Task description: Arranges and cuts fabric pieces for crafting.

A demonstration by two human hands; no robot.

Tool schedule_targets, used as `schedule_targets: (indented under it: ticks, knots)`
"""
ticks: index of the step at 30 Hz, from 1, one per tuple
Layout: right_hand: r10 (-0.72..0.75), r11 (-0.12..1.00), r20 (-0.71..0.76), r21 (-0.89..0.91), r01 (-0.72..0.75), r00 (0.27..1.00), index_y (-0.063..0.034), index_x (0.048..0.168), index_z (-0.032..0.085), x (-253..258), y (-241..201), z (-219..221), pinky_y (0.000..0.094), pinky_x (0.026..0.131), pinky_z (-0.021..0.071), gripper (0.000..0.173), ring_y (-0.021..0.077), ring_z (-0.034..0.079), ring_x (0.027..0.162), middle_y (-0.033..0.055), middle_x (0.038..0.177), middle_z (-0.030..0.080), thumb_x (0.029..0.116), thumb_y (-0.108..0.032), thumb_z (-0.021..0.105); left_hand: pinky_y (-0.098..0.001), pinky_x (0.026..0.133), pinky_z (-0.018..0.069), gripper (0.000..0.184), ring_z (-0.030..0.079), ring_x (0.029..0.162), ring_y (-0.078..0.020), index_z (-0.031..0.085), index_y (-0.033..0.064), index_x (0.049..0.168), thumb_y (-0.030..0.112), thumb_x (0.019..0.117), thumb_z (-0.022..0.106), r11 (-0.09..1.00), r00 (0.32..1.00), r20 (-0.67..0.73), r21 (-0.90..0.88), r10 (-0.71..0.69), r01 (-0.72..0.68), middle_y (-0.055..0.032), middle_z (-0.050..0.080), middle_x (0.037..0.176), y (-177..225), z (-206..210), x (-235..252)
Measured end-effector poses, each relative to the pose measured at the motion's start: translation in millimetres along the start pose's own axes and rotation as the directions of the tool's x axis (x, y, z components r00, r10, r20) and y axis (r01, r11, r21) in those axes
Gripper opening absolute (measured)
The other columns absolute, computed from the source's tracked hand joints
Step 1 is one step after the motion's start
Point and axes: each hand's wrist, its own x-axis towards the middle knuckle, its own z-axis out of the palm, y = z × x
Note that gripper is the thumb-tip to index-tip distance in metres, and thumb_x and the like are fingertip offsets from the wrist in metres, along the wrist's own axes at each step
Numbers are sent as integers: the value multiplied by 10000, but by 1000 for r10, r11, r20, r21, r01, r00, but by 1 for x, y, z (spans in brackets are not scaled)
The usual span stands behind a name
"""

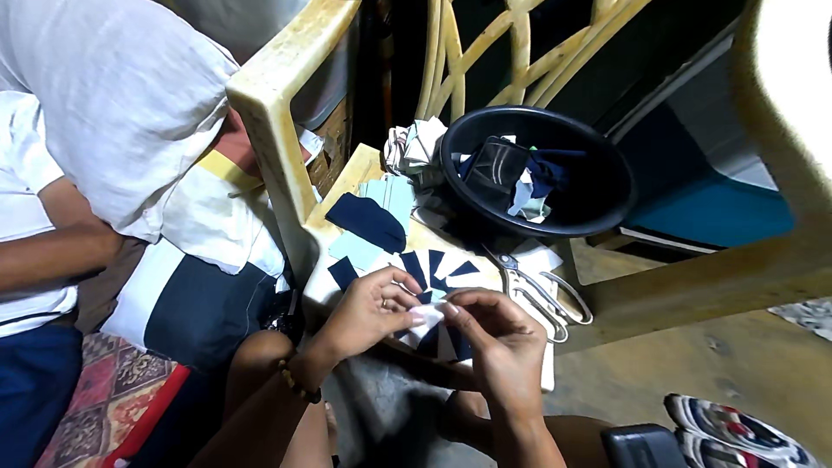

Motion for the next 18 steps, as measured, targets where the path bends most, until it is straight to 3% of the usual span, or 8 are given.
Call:
schedule_targets:
  ticks: [4,9,13,18]
  knots:
    - [23,999,-8,-36,-23,1000,-37,905,704,12,12,-3,192,743,600,149,24,690,786,-37,888,727,822,85,685,-193,707,579,184,677,747,-31,631,18,953,-96,841,724,997,986,-152,10,-72,74,8,707,850,-1,-9,5]
    - [54,936,172,-351,10,984,-1,876,760,23,21,-4,143,786,562,135,-4,680,864,53,942,733,857,41,632,-188,638,558,174,642,653,-41,644,6,928,-43,832,781,956,946,-278,190,-166,224,-19,678,815,-2,-11,8]
    - [100,855,258,-516,50,961,-6,920,778,26,23,-1,175,796,549,163,48,684,852,102,939,738,884,34,624,-189,671,551,103,632,680,-33,669,-12,930,-29,866,748,903,946,-251,324,-204,281,-32,672,844,1,-14,7]
    - [122,792,285,-605,79,951,-15,920,786,26,25,-2,300,795,552,130,171,687,842,118,893,736,868,4,669,-189,735,524,59,628,761,-36,736,-8,925,25,881,756,826,963,-163,496,-215,268,-52,701,881,3,-13,5]
